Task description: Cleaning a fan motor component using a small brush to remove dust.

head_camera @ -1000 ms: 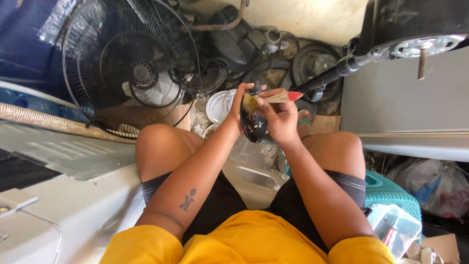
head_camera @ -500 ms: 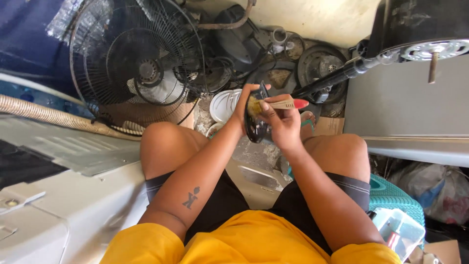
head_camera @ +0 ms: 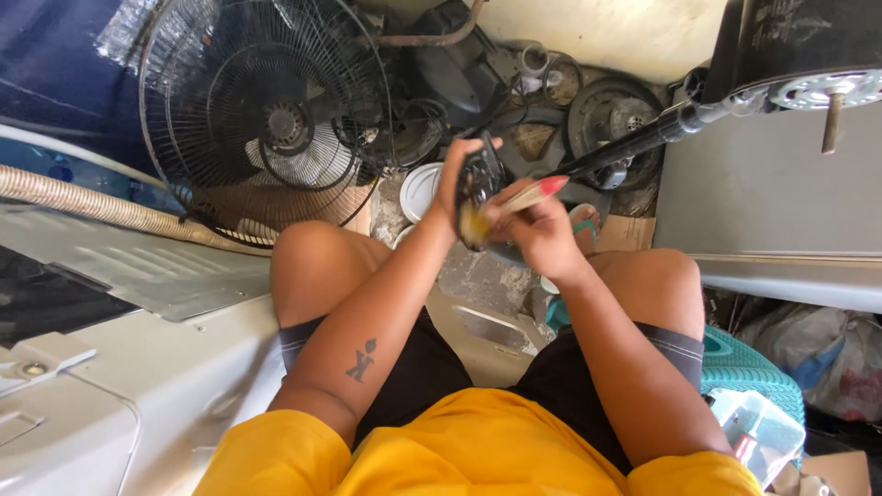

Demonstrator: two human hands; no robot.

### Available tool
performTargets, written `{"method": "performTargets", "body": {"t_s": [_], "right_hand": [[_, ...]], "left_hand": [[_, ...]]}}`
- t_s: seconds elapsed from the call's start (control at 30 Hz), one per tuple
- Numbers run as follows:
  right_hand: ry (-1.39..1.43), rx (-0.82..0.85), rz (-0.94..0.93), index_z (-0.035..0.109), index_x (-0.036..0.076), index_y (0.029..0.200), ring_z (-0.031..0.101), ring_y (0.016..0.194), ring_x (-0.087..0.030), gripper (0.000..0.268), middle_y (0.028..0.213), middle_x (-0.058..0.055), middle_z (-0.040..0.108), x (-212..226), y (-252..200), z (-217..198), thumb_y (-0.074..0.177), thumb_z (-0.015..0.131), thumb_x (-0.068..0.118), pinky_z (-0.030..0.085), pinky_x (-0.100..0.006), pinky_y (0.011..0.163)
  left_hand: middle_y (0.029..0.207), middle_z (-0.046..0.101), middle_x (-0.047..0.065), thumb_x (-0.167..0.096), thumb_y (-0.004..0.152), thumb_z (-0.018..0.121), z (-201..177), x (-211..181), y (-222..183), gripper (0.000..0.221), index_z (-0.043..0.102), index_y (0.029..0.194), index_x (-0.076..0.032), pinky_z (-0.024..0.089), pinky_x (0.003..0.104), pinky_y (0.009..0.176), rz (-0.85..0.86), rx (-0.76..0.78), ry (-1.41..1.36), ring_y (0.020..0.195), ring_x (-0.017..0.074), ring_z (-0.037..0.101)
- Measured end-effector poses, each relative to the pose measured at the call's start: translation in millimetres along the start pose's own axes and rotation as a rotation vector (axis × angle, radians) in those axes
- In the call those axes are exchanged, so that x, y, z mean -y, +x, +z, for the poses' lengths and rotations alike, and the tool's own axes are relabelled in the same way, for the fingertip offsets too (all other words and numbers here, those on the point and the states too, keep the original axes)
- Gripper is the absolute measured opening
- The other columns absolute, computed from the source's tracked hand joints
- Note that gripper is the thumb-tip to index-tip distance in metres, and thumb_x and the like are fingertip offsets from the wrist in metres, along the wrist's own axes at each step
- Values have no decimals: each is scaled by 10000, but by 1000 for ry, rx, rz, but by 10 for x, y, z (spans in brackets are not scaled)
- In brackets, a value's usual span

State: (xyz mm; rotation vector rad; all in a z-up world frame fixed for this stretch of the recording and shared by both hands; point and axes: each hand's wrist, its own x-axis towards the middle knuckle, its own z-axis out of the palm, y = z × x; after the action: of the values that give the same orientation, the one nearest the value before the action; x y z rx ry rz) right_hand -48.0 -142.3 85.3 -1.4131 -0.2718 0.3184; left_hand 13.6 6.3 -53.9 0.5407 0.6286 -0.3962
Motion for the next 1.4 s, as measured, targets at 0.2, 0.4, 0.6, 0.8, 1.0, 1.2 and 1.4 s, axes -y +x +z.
{"method": "performTargets", "body": {"t_s": [0.2,0.4,0.6,0.8,1.0,1.2,1.4], "right_hand": [[-253,-105,-581,682,-18,931,711,763,-297,136,859,-195,685,104,103,39,901,746,-135,581,-396,707],[-55,-79,-101,695,-14,1049,700,786,-125,82,838,-107,693,137,79,26,990,734,27,608,-300,685],[-148,89,-295,710,-25,956,715,835,-289,129,890,-185,688,147,77,-26,884,771,-112,561,-424,826],[-149,-146,-206,644,-43,1098,677,938,-172,104,1023,-162,676,-66,86,-116,1023,696,7,612,-363,738],[-67,131,-268,723,-22,932,728,880,-212,159,868,-119,716,124,150,57,830,827,-88,600,-417,810],[-232,-125,-467,716,-35,1014,749,896,-316,70,942,-200,732,49,250,-82,951,746,-42,571,-430,829],[-171,211,-207,739,-6,934,725,814,-208,136,815,-152,734,455,94,137,845,820,-71,593,-402,731]], "left_hand": [[1155,520,173,-398,877,655,780,-181,-1071,585,577,1391,-128,540,342,811,-19,15,-15,890,282,615],[921,694,108,-514,737,787,85,181,86,520,750,1215,-313,612,388,702,-15,-1,-52,721,268,647],[964,645,141,-524,760,777,167,102,-18,598,685,1311,-311,645,354,726,13,24,-14,780,280,638],[972,725,193,-454,778,732,500,68,-386,505,727,1238,-247,669,432,687,-104,-78,-30,717,316,681],[1644,300,195,-602,773,704,232,-351,-392,713,587,1439,-374,451,547,1123,-19,-40,116,1348,498,482],[969,714,144,-386,782,726,594,38,-654,553,706,1307,-213,630,383,689,-159,-27,-148,731,256,689],[1052,679,122,-523,712,753,89,-299,-266,601,715,1284,-342,618,347,759,9,-51,282,829,282,690]]}}
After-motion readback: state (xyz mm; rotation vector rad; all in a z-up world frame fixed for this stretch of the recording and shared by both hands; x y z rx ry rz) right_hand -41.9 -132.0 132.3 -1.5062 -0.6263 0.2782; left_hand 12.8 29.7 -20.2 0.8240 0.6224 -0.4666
